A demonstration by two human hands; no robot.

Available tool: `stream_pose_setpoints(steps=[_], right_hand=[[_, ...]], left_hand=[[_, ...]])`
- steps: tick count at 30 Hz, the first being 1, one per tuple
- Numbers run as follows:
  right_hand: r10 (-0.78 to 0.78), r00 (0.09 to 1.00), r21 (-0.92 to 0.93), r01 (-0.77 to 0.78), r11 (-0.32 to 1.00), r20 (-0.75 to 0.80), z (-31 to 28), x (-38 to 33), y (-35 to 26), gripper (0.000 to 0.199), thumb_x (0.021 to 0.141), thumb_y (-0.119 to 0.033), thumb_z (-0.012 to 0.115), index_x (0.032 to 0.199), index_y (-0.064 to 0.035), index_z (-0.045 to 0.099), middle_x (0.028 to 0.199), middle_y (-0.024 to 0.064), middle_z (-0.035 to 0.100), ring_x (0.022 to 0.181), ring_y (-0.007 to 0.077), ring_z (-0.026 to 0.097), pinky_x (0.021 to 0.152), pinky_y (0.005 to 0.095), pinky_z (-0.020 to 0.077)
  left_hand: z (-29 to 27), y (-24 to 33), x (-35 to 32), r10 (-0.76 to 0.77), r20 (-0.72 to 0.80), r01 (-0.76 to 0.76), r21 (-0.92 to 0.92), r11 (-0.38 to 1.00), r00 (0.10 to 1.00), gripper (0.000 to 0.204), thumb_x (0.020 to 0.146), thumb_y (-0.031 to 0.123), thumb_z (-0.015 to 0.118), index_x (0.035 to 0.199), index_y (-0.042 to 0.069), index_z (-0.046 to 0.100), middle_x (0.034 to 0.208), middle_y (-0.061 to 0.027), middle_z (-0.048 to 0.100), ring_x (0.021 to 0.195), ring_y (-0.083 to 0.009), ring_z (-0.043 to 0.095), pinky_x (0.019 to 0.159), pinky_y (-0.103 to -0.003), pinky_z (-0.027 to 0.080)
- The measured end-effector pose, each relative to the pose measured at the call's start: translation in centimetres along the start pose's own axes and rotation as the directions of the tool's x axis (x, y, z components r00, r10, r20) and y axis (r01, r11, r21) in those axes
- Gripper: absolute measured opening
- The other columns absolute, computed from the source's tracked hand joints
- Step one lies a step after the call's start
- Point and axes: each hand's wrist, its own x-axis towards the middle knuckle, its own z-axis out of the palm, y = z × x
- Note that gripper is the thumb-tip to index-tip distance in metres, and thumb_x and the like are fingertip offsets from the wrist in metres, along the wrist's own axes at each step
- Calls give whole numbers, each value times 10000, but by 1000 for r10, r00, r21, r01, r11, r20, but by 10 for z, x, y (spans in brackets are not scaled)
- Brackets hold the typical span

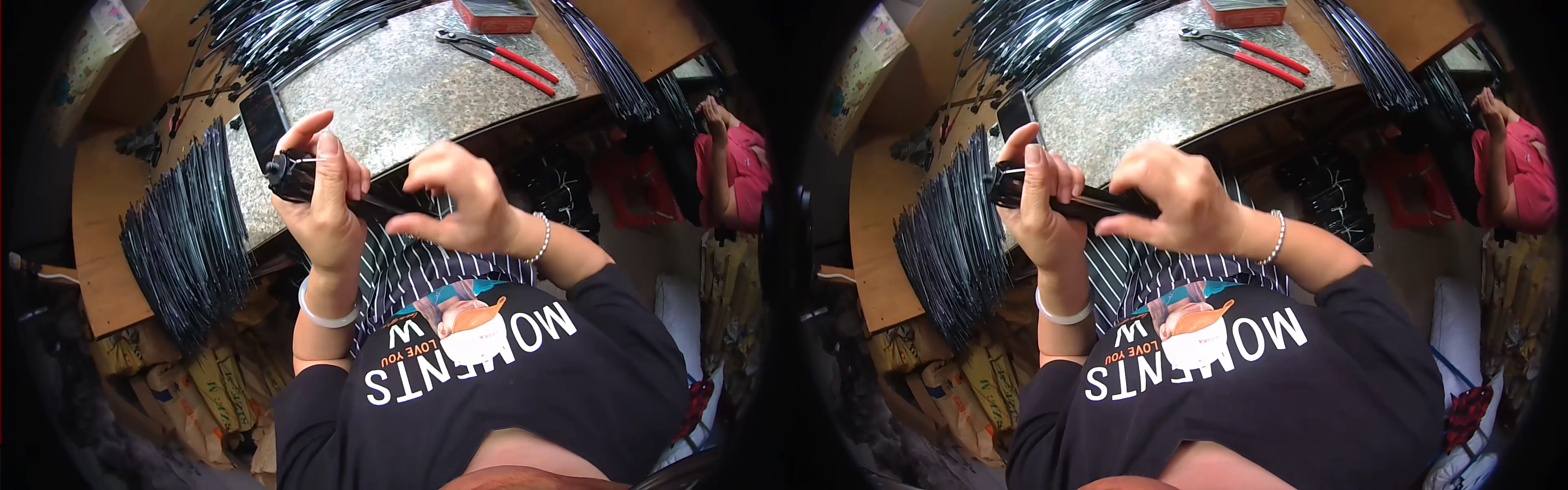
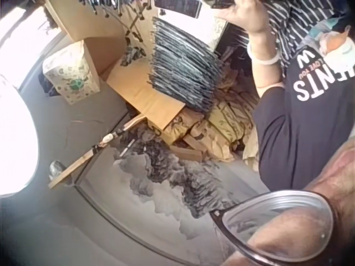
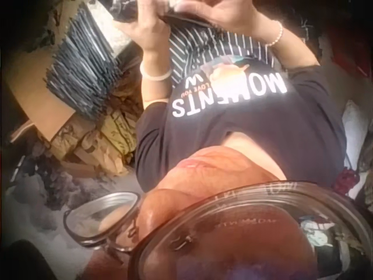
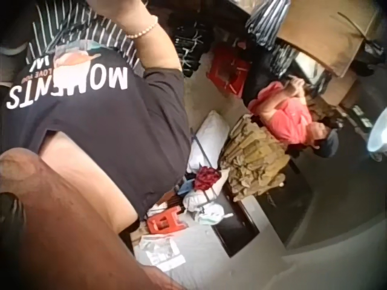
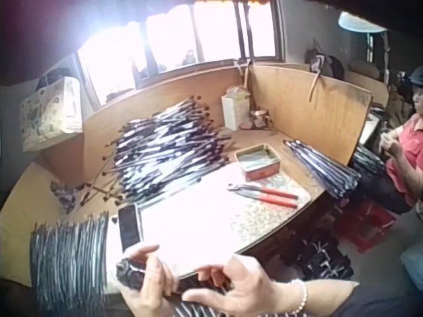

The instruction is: The person threads wire through bundles of umbrella ribs, attaches the ribs around an umbrella shaft hub, and secures the wire in place using pliers.

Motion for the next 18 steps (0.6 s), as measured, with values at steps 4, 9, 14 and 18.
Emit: stream_pose_setpoints(steps=[4, 9, 14, 18], right_hand=[[21, 999, -173, -15, 985, 32, 16, -15, -3, 308, 671, -34, 734, 935, -18, 576, 784, 97, 587, 642, 205, 565, 529, 270, 458], [54, 998, -207, -49, 977, 17, 19, -33, 4, 301, 643, -13, 732, 905, -15, 583, 794, 96, 595, 665, 228, 577, 534, 292, 463], [109, 994, -147, -110, 983, -18, 17, -49, 8, 248, 658, -11, 729, 855, -15, 577, 787, 95, 597, 646, 231, 573, 540, 301, 458], [109, 993, -88, -112, 990, -37, 14, -52, 10, 222, 679, -6, 713, 845, -17, 566, 777, 97, 593, 635, 237, 568, 538, 304, 451]], left_hand=[[4, -4, 0, -13, -65, 4, -132, 991, 998, 257, 865, 67, 578, 1088, -20, 484, 666, -7, 491, 559, -52, 469, 521, -187, 390], [8, -17, -7, 4, -103, -4, 1, 1000, 995, 321, 812, 27, 640, 1089, -17, 482, 660, 3, 488, 561, -49, 462, 535, -179, 395], [6, -28, -14, -31, -93, 32, 5, 999, 995, 376, 771, 8, 681, 1089, -11, 482, 661, 10, 486, 576, -48, 460, 558, -172, 390], [10, -30, -14, -3, -79, 4, 17, 1000, 997, 388, 761, 15, 692, 1088, -5, 483, 663, 13, 481, 586, -44, 457, 571, -164, 379]])
